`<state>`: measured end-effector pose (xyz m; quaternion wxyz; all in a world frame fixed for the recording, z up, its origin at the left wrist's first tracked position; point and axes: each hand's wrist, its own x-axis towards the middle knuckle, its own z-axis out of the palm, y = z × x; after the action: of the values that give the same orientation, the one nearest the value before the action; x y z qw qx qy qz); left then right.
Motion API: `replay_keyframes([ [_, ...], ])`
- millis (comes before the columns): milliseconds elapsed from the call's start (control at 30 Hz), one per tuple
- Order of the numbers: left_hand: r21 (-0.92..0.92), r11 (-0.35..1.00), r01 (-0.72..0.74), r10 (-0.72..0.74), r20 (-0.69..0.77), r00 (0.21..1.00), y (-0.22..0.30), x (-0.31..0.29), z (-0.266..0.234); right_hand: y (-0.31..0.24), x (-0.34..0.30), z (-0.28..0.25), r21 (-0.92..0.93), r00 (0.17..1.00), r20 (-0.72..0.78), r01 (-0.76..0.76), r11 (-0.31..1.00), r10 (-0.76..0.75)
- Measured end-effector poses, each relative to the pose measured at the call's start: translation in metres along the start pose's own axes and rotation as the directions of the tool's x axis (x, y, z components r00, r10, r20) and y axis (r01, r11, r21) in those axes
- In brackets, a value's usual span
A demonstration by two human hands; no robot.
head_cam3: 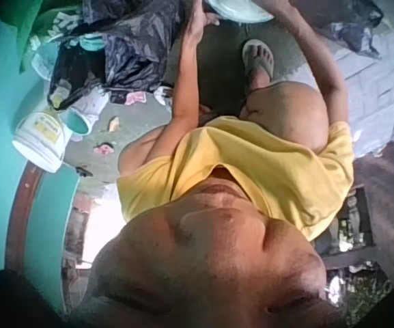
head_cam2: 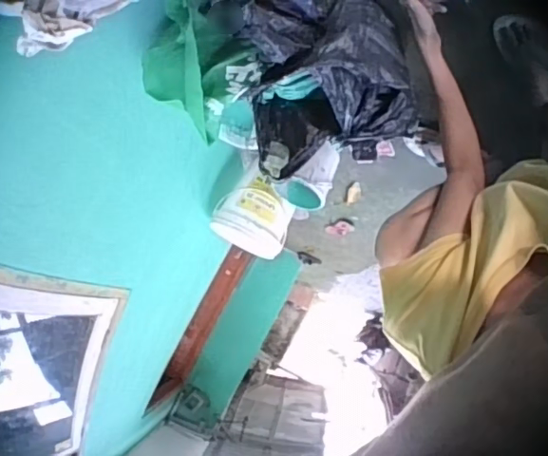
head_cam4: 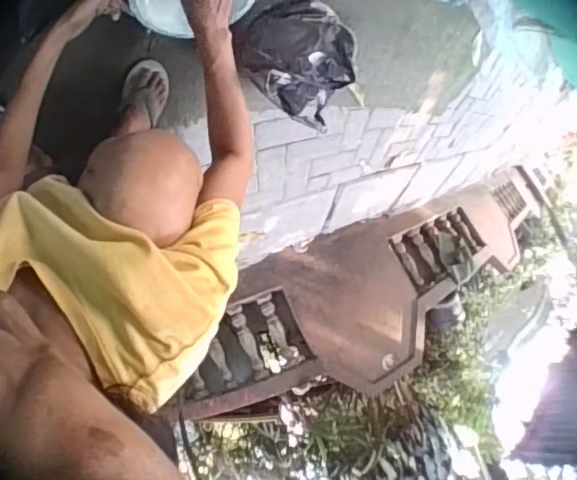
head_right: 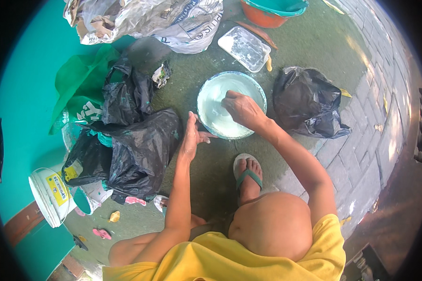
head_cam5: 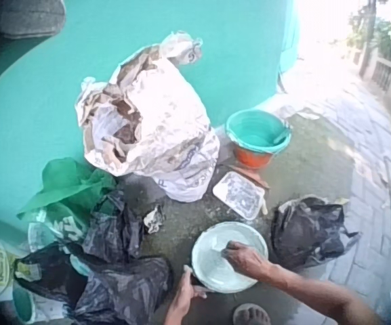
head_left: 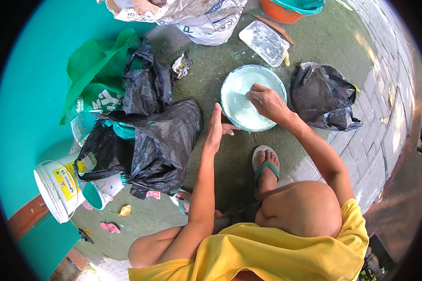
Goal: The person mixes white paint in a small white container using a wooden stick and then adds more white powder from a plastic container into the mixture.
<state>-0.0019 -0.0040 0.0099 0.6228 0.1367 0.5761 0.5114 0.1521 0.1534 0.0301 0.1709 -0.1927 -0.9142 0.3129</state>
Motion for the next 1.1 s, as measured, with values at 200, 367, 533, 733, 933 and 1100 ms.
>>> replay_keyframes([
  [200,-0.011,1.0,0.011,-0.011,-0.008,1.0,-0.002,-0.002,-0.001,0.001,-0.014,-0.043,0.006,0.99,0.136,-0.038,0.999,0.037],
  [367,0.003,1.0,-0.007,0.007,-0.021,1.0,-0.003,-0.001,-0.005,0.004,-0.001,-0.043,-0.061,0.994,-0.109,0.003,0.998,-0.009],
  [533,0.026,1.0,-0.016,0.016,0.015,1.0,0.003,0.0,0.002,0.026,0.018,-0.035,-0.193,0.962,0.107,0.268,0.944,-0.251],
  [733,-0.05,0.999,-0.002,0.001,-0.032,0.999,0.008,-0.006,0.004,0.026,-0.009,-0.05,-0.33,0.981,0.192,0.039,0.943,0.027],
  [933,-0.062,0.998,-0.031,0.032,0.011,0.999,0.014,-0.005,0.009,0.001,-0.04,-0.03,0.11,0.874,-0.056,-0.474,0.873,0.482],
  [1100,-0.071,0.997,-0.012,0.012,0.0,1.0,0.008,-0.005,0.002,-0.024,-0.027,-0.018,0.214,0.869,-0.067,-0.467,0.858,0.49],
])
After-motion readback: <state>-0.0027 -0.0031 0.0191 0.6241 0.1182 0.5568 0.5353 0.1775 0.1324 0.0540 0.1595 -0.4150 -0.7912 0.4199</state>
